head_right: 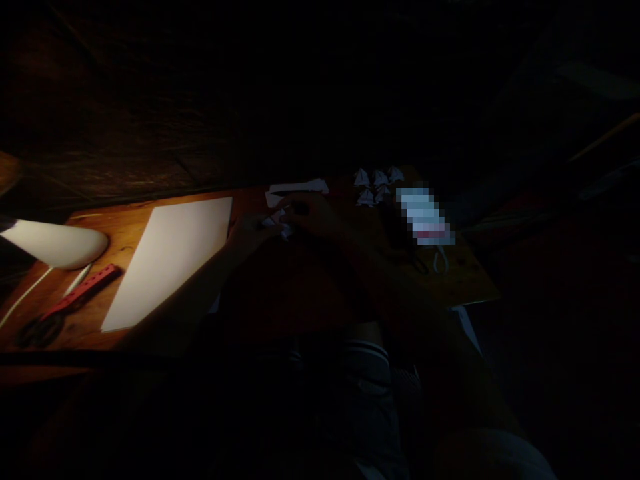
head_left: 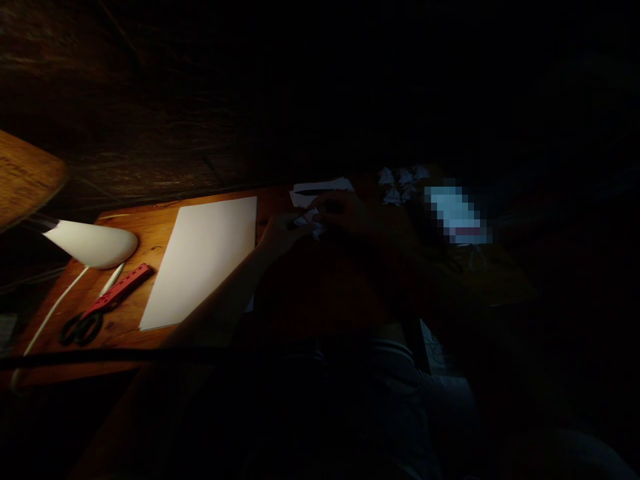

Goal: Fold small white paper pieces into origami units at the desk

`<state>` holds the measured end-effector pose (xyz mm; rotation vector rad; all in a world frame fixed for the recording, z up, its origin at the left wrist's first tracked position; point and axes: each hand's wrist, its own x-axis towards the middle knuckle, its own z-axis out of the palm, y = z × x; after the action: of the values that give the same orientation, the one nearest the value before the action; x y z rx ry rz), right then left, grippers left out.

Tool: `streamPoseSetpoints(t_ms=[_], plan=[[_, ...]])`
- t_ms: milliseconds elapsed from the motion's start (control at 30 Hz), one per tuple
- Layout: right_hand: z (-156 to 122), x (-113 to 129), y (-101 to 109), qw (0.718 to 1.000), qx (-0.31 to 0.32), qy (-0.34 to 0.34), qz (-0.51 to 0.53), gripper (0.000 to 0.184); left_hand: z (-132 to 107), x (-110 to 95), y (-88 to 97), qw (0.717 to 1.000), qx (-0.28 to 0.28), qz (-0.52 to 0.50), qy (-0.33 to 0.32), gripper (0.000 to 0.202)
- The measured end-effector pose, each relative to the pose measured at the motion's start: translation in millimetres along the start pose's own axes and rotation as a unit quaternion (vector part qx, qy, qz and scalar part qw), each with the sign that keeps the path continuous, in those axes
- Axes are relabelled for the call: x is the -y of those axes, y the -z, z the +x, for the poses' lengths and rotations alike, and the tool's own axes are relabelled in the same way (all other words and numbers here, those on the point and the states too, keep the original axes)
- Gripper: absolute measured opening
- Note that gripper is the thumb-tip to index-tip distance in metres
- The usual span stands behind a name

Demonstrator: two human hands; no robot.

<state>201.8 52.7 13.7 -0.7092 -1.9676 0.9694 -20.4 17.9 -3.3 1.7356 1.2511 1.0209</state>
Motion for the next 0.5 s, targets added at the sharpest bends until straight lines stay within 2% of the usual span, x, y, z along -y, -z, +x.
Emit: streamPoseSetpoints(t_ms=[200,333,500], plan=[[1.1,-0.6,-5.2,1.0,-0.008,0.003,0.012,0.022,1.4,9.8,0.7,0.999,0.0,-0.032,0.029,0.028],[0.4,2.9,-4.5,0.999,-0.022,-0.008,0.027,0.019,0.6,3.8,0.3,0.999,0.002,-0.029,0.021,0.031],[-1.0,7.8,-3.2,0.999,-0.029,-0.018,0.04,0.019,-0.5,-5.0,0.0,1.0,-0.001,-0.014,0.011,0.024]])
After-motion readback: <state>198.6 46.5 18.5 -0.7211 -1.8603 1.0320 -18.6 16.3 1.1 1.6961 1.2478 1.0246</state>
